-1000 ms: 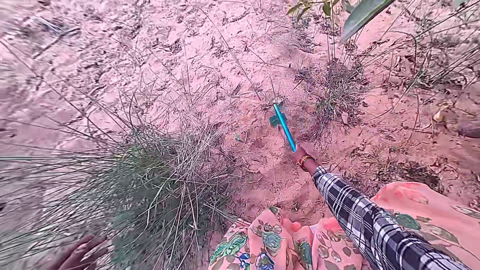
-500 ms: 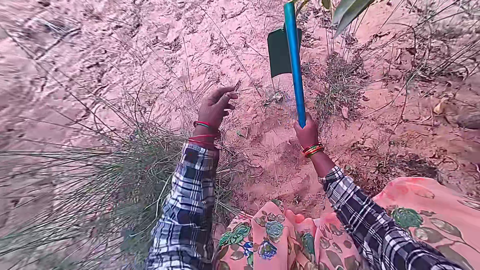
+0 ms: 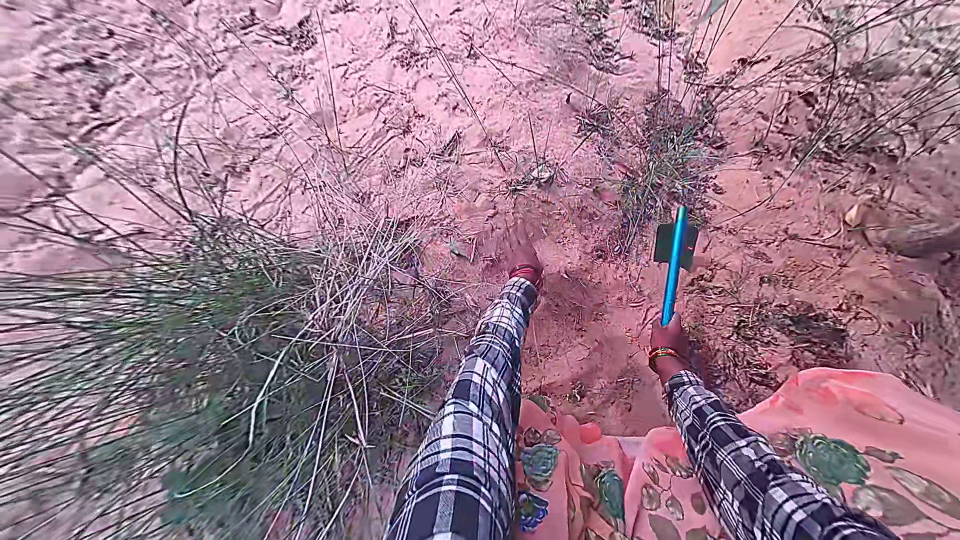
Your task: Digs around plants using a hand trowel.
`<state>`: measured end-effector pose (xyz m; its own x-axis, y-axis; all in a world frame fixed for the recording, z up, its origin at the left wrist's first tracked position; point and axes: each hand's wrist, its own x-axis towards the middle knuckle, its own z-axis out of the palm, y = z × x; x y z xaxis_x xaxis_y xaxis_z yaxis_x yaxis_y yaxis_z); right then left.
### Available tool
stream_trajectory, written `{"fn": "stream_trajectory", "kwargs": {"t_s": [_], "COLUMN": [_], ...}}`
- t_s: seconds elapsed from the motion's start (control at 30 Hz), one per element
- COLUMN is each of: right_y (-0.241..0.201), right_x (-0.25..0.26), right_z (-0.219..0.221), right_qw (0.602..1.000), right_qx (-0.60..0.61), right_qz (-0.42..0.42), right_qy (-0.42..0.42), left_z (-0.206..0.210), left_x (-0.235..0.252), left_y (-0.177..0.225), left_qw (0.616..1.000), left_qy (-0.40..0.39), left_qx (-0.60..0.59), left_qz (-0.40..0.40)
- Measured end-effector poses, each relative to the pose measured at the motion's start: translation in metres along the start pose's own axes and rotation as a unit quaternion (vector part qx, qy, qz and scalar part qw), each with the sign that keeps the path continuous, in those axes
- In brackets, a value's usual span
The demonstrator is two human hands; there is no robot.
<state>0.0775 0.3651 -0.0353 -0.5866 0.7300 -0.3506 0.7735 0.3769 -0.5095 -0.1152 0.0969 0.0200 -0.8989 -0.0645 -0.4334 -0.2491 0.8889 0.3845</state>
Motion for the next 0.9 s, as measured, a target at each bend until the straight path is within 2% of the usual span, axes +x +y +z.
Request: {"fn": "stream_trajectory", "kwargs": {"t_s": [0.1,0.17,0.23,0.33,0.4,0.47,0.5,0.57,0.63,0.7,0.73,0.77,0.9], "right_y": [0.036,0.038,0.035,0.039,0.044,0.047,0.046,0.045,0.043,0.042,0.042,0.041,0.044], "right_x": [0.01,0.012,0.012,0.013,0.015,0.015,0.015,0.013,0.013,0.011,0.011,0.011,0.013], "right_z": [0.003,0.004,0.008,0.018,0.026,0.033,0.034,0.036,0.036,0.036,0.037,0.037,0.035], "right_qw": [0.995,0.993,0.993,0.994,0.995,0.995,0.995,0.994,0.993,0.993,0.993,0.993,0.992], "right_qx": [-0.028,-0.044,-0.032,-0.013,0.002,0.008,0.009,0.005,-0.001,-0.004,-0.003,-0.004,-0.005], "right_qz": [0.048,0.063,0.074,0.075,0.072,0.071,0.073,0.082,0.088,0.089,0.089,0.089,0.083], "right_qy": [-0.077,-0.092,-0.089,-0.08,-0.073,-0.07,-0.071,-0.074,-0.075,-0.079,-0.08,-0.083,-0.094], "left_z": [0.008,0.013,0.009,0.009,0.004,0.001,0.001,0.011,0.038,0.059,0.069,0.076,0.093], "left_x": [0.007,0.012,0.01,0.015,0.014,0.002,-0.007,-0.025,-0.036,-0.049,-0.05,-0.051,-0.047], "left_y": [0.01,0.012,0.007,-0.009,-0.016,-0.016,-0.012,0.003,0.015,0.025,0.03,0.034,0.033], "left_qw": [0.997,0.989,0.98,0.97,0.968,0.965,0.955,0.927,0.933,0.946,0.944,0.942,0.95], "left_qy": [-0.032,-0.044,-0.071,-0.088,-0.131,-0.223,-0.284,-0.337,-0.278,-0.193,-0.176,-0.179,-0.223], "left_qx": [-0.011,0.02,-0.007,-0.14,-0.183,-0.129,-0.058,0.112,0.173,0.182,0.187,0.187,0.162], "left_qz": [0.069,0.142,0.183,0.178,0.109,0.057,0.062,0.118,0.148,0.185,0.208,0.212,0.145]}}
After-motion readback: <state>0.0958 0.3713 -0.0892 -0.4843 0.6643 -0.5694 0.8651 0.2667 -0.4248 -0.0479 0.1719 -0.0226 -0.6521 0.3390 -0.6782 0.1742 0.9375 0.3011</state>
